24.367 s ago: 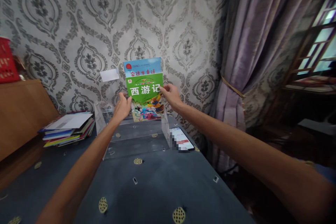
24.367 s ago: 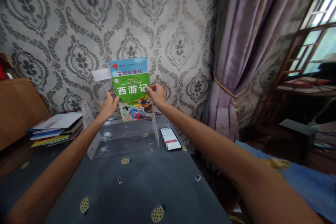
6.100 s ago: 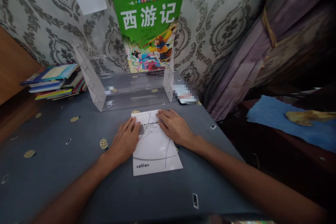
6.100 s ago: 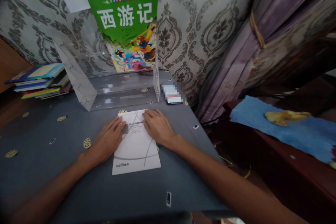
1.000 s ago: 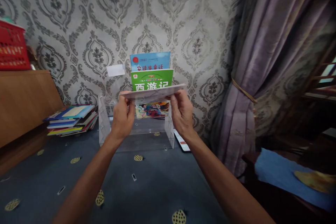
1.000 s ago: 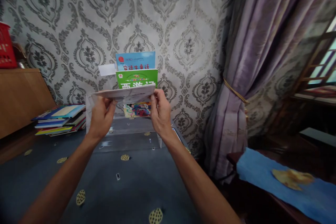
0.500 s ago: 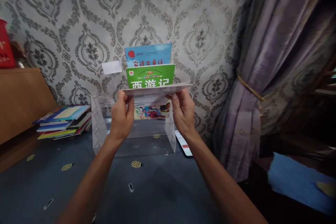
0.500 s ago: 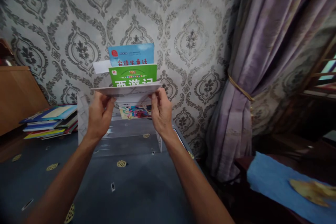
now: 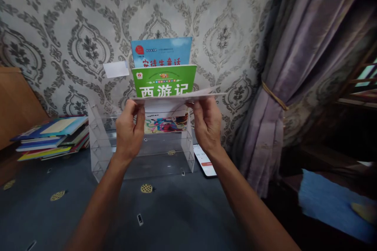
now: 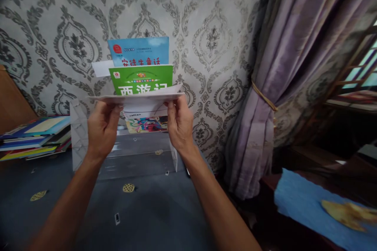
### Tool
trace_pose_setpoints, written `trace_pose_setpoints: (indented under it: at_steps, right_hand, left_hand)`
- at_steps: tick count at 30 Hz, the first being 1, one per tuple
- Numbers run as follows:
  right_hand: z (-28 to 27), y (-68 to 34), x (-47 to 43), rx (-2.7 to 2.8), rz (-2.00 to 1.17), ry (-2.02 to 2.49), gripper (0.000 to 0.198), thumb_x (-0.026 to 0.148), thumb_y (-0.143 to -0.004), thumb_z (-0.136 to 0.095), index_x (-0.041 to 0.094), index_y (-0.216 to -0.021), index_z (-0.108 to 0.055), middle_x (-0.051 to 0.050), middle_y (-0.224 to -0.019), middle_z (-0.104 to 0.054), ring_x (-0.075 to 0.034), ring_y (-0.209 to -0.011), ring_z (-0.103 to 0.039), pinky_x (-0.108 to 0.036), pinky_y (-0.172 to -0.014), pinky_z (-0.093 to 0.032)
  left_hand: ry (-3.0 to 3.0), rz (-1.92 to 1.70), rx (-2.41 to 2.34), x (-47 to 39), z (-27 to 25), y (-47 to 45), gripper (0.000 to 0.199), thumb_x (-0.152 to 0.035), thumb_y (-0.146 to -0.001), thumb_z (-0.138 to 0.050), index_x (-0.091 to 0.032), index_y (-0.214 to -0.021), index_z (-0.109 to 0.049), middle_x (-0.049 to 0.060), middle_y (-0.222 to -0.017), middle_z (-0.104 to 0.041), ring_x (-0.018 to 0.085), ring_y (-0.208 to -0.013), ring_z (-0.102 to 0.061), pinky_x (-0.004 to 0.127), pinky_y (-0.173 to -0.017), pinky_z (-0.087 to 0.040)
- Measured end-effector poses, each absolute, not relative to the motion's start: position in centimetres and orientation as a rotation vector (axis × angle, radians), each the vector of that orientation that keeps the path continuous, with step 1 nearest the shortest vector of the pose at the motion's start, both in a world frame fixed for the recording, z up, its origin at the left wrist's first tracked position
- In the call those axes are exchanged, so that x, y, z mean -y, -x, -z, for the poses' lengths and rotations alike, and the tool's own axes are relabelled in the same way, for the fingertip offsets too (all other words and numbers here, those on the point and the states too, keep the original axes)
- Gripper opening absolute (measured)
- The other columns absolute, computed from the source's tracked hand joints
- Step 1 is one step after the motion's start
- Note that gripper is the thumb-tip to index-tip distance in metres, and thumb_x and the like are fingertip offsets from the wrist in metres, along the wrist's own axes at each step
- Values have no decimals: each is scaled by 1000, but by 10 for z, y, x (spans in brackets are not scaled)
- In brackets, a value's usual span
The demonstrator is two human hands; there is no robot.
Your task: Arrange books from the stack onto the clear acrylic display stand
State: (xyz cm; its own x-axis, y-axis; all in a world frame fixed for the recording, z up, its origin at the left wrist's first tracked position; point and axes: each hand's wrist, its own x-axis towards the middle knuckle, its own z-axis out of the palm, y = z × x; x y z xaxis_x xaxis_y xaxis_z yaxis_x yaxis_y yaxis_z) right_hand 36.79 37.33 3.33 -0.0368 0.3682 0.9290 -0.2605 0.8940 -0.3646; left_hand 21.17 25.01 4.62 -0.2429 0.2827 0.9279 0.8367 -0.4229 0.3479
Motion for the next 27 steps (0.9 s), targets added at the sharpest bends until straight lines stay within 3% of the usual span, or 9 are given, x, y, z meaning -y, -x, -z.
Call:
trace_pose_setpoints:
  at_steps: [8, 15, 22, 27]
  right_hand:
    - [-34, -367, -370, 1522, -616, 90, 31, 49, -101, -45, 26, -117, -58, -7, -117, -64, -22, -109, -63, -46, -94, -58]
    - [-30, -366, -372, 1534, -585, 105, 27, 46, -102, -45, 26, -109, -62, -7, -114, -66, -22, -108, -63, -49, -98, -55]
    - [-28, -366, -379, 1589, -590, 153, 31, 51, -101, -43, 26, -108, -60, -5, -99, -64, -23, -98, -62, -45, -87, -58]
    - [-25, -366, -382, 1631, -525, 219, 31, 49, -102, -41, 26, -106, -60, -3, -91, -62, -21, -87, -60, -41, -81, -56]
  left_hand:
    - [1694, 1827, 1447, -265, -32, -193, 21, -42, -99, -50, -23, -98, -60, 2, -86, -64, 15, -81, -63, 27, -71, -53]
    - [1706, 1824, 1446, -267, -29, -190, 22, -43, -98, -51, -24, -98, -60, 3, -87, -62, 17, -85, -63, 29, -71, -53]
    - [1671, 1759, 1531, -269, -25, -191, 18, -35, -100, -46, -23, -87, -51, -3, -73, -53, 13, -68, -55, 26, -64, -45]
    - [1536, 1513, 1577, -267, -27, -194, 16, -26, -97, -46, -23, -82, -47, -4, -67, -47, 13, -62, -47, 28, -62, -39]
